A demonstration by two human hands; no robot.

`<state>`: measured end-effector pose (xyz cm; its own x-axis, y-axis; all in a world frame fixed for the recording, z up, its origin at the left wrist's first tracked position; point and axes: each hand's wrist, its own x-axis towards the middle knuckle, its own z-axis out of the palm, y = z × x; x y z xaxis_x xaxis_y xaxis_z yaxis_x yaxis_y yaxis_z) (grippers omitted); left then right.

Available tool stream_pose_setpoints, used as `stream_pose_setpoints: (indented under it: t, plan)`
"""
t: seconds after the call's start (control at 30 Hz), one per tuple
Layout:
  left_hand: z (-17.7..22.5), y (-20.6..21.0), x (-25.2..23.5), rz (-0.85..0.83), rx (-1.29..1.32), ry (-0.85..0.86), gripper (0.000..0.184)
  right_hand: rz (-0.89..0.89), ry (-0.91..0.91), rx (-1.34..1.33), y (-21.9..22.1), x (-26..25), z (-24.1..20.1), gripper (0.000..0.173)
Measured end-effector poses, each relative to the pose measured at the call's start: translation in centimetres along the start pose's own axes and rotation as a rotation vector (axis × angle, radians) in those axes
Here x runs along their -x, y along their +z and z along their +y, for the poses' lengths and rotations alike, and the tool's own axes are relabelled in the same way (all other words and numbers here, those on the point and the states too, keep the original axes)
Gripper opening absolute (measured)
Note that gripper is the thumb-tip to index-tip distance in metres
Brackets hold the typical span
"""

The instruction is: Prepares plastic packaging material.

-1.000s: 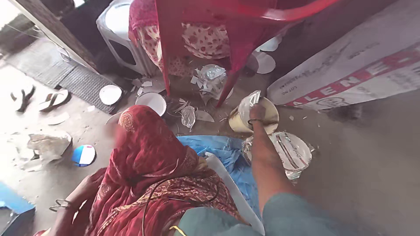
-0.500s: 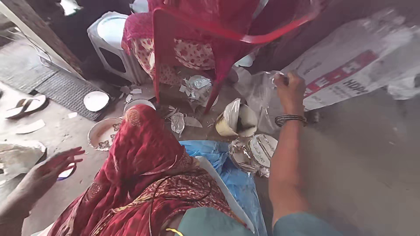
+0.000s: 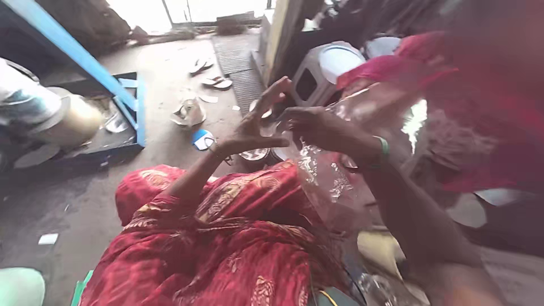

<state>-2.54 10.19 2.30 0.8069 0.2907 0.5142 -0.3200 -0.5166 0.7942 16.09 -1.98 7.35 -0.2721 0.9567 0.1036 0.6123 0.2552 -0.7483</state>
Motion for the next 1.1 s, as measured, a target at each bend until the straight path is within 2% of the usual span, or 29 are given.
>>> stream_pose_setpoints:
  t: [0.03, 0.1, 0.17, 0.27, 0.3, 0.5, 0.6, 0.7, 0.77, 0.83, 0.9, 0.97, 1.03, 1.1]
  plan:
    - [0.0, -0.8, 0.4, -0.008, -0.05, 0.003, 0.102, -0.041, -0.095, 0.071, 1.1, -2.7, -0.2, 0.017]
    - [-0.6, -2.6, 2.0, 0.047, -0.088, -0.127, 0.079, -0.034, -0.171, 0.117, 2.5, -7.0, -0.2, 0.014]
    - [-1.7, -4.7, 3.7, 0.129, -0.08, -0.338, 0.06, 0.052, -0.128, 0.159, 2.4, -9.8, 0.1, 0.015]
    - [-4.3, -8.3, 6.7, 0.142, -0.14, -0.47, 0.024, 0.197, -0.122, 0.212, 1.2, -12.7, 1.7, 0.016]
    - [-4.9, -9.5, 7.8, 0.146, -0.143, -0.516, 0.019, 0.225, -0.124, 0.203, 0.9, -13.6, 2.7, 0.017]
    - [-8.2, -13.7, 12.4, 0.156, -0.345, -0.717, 0.026, 0.355, 0.074, -0.168, 0.8, -16.4, 10.4, 0.022]
    - [-8.7, -14.7, 12.8, 0.239, -0.292, -0.738, 0.025, 0.454, 0.129, -0.387, 2.4, -16.9, 12.1, 0.021]
    - [-10.1, -14.8, 13.6, 0.24, -0.244, -0.826, 0.021, 0.545, 0.22, -0.416, 3.9, -17.7, 15.7, 0.02]
    - [-10.8, -15.0, 14.4, 0.315, -0.346, -0.859, 0.022, 0.431, 0.272, -0.372, 4.6, -18.1, 17.9, 0.025]
    - [-9.6, -16.5, 14.2, 0.424, -0.606, -0.905, 0.028, 0.188, 0.367, -0.343, 5.1, -19.2, 20.4, 0.03]
    - [-6.3, -18.6, 13.9, 0.486, -0.859, -0.956, 0.031, -0.044, 0.482, -0.163, 5.8, -20.3, 24.4, 0.036]
    - [-2.3, -20.1, 13.5, 0.465, -1.013, -0.93, 0.033, -0.211, 0.592, 0.122, 6.1, -20.9, 28.7, 0.043]
    - [0.8, -20.7, 13.9, 0.42, -1.059, -0.905, 0.035, -0.309, 0.696, 0.276, 8.2, -21.2, 33.4, 0.061]
    - [1.0, -20.8, 15.1, 0.418, -1.085, -0.915, 0.033, -0.325, 0.659, 0.343, 12.3, -21.7, 37.0, 0.089]
